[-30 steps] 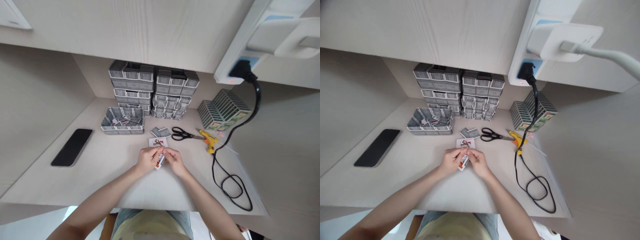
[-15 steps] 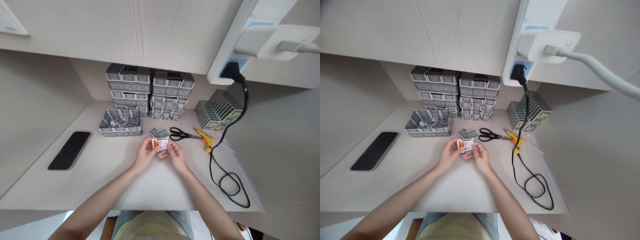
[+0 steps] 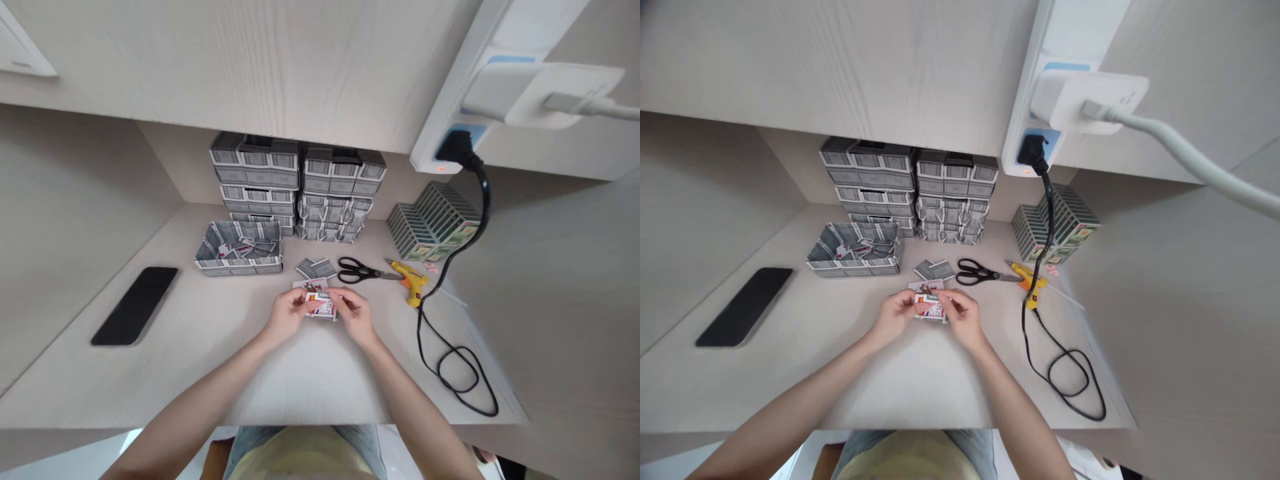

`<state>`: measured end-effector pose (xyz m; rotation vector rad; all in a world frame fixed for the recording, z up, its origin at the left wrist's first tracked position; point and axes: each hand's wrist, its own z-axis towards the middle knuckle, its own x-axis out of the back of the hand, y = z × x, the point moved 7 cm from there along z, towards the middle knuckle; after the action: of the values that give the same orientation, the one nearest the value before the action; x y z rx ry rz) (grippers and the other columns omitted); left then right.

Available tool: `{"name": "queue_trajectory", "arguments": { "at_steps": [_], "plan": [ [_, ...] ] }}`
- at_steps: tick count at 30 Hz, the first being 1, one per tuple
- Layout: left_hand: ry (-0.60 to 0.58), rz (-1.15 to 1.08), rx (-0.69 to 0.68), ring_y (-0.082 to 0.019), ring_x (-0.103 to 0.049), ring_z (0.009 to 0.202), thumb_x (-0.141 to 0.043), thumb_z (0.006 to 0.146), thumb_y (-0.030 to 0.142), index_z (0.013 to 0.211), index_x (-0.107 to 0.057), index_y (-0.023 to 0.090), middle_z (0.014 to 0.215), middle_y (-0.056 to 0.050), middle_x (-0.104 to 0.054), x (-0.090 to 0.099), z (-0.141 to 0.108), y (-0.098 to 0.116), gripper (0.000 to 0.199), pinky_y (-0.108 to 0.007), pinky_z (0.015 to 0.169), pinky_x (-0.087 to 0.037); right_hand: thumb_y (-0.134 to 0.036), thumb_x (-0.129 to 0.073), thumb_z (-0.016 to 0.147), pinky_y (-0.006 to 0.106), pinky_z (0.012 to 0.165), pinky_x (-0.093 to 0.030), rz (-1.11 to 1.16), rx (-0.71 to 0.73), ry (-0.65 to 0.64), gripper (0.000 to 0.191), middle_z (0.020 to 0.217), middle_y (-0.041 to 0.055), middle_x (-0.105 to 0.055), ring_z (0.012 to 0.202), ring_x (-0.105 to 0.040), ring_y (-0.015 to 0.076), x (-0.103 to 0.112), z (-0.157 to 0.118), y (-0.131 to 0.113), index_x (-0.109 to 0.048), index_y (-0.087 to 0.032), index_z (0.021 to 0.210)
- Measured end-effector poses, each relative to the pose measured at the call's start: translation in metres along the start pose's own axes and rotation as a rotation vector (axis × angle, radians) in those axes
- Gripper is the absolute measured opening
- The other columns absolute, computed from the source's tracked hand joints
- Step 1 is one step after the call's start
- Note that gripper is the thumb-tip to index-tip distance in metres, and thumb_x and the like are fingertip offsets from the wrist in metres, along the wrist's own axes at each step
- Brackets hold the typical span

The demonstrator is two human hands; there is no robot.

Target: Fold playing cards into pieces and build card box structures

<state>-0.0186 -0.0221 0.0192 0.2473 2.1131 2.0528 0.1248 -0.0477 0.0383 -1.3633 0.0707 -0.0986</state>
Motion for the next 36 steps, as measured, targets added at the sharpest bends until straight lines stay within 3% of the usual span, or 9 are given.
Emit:
{"name": "queue_trajectory", "arguments": {
  "at_steps": [5, 10, 12, 17, 25, 31, 36],
  "plan": [
    [0.099, -0.006, -0.029, -0.012, -0.055, 0.061, -0.062, 0.068, 0.035, 0.084, -0.062, 0.012, 0.070, -0.002, -0.064, 0.008, 0.000, 0.008, 0.029, -0.023, 0.059, -0.043, -0.039, -0.059, 0.072, 0.020, 0.033, -0.036, 0.057, -0.223, -0.086, 0.024, 0.049, -0.0042, -0.054, 0.034, -0.043, 0.0077, -0.013, -0.004, 0.023, -0.057, -0.016, 0.081],
    [0.219, -0.020, -0.037, -0.015, -0.058, 0.070, -0.046, 0.078, 0.045, 0.089, -0.062, 0.012, 0.082, -0.006, -0.066, 0.018, -0.002, 0.012, 0.039, -0.025, 0.064, -0.045, -0.040, -0.056, 0.075, 0.023, 0.037, -0.045, 0.284, -0.295, -0.248, 0.025, 0.054, -0.0048, -0.057, 0.038, -0.053, 0.0112, -0.036, -0.011, 0.026, -0.045, -0.020, 0.084],
    [0.203, -0.023, -0.043, -0.015, -0.058, 0.069, -0.040, 0.080, 0.047, 0.091, -0.062, 0.012, 0.081, -0.006, -0.066, 0.016, -0.004, 0.012, 0.043, -0.025, 0.063, -0.045, -0.039, -0.056, 0.075, 0.025, 0.040, -0.048, 0.338, -0.294, -0.233, 0.028, 0.057, -0.0046, -0.059, 0.040, -0.056, 0.0127, -0.036, -0.012, 0.024, -0.042, -0.022, 0.092],
    [0.174, 0.049, -0.120, -0.014, -0.057, 0.077, -0.045, 0.080, 0.041, 0.100, -0.057, 0.015, 0.092, -0.005, -0.064, 0.009, -0.009, 0.015, 0.035, -0.024, 0.069, -0.045, -0.037, -0.057, 0.075, 0.027, 0.042, -0.050, 0.402, -0.297, -0.190, 0.039, 0.059, -0.0054, -0.058, 0.044, -0.059, 0.0143, -0.036, -0.012, 0.021, -0.036, -0.025, 0.106],
    [0.088, 0.115, -0.084, -0.012, -0.055, 0.063, -0.037, 0.084, 0.042, 0.115, -0.051, 0.018, 0.093, -0.004, -0.063, -0.001, -0.010, 0.011, 0.042, -0.021, 0.057, -0.044, -0.045, -0.051, 0.078, 0.024, 0.034, -0.043, 0.423, -0.360, -0.172, 0.031, 0.052, -0.0084, -0.055, 0.036, -0.054, 0.0140, -0.043, -0.015, 0.024, -0.030, -0.026, 0.092],
    [0.110, 0.264, -0.205, -0.013, -0.055, 0.067, -0.040, 0.083, 0.035, 0.115, -0.053, 0.020, 0.098, -0.004, -0.064, -0.001, -0.016, 0.022, 0.037, -0.022, 0.062, -0.044, -0.046, -0.050, 0.077, 0.025, 0.035, -0.042, 0.371, -0.381, -0.202, 0.031, 0.051, -0.0077, -0.056, 0.036, -0.054, 0.0144, -0.039, -0.014, 0.025, -0.032, -0.025, 0.092],
    [0.089, 0.270, -0.180, -0.012, -0.055, 0.062, -0.037, 0.085, 0.034, 0.120, -0.047, 0.018, 0.086, -0.005, -0.064, -0.002, -0.020, 0.020, 0.040, -0.023, 0.061, -0.045, -0.043, -0.049, 0.078, 0.024, 0.034, -0.041, 0.376, -0.317, -0.174, 0.030, 0.049, -0.0081, -0.055, 0.034, -0.052, 0.0135, -0.037, -0.013, 0.016, -0.034, -0.025, 0.095]
  ]
}}
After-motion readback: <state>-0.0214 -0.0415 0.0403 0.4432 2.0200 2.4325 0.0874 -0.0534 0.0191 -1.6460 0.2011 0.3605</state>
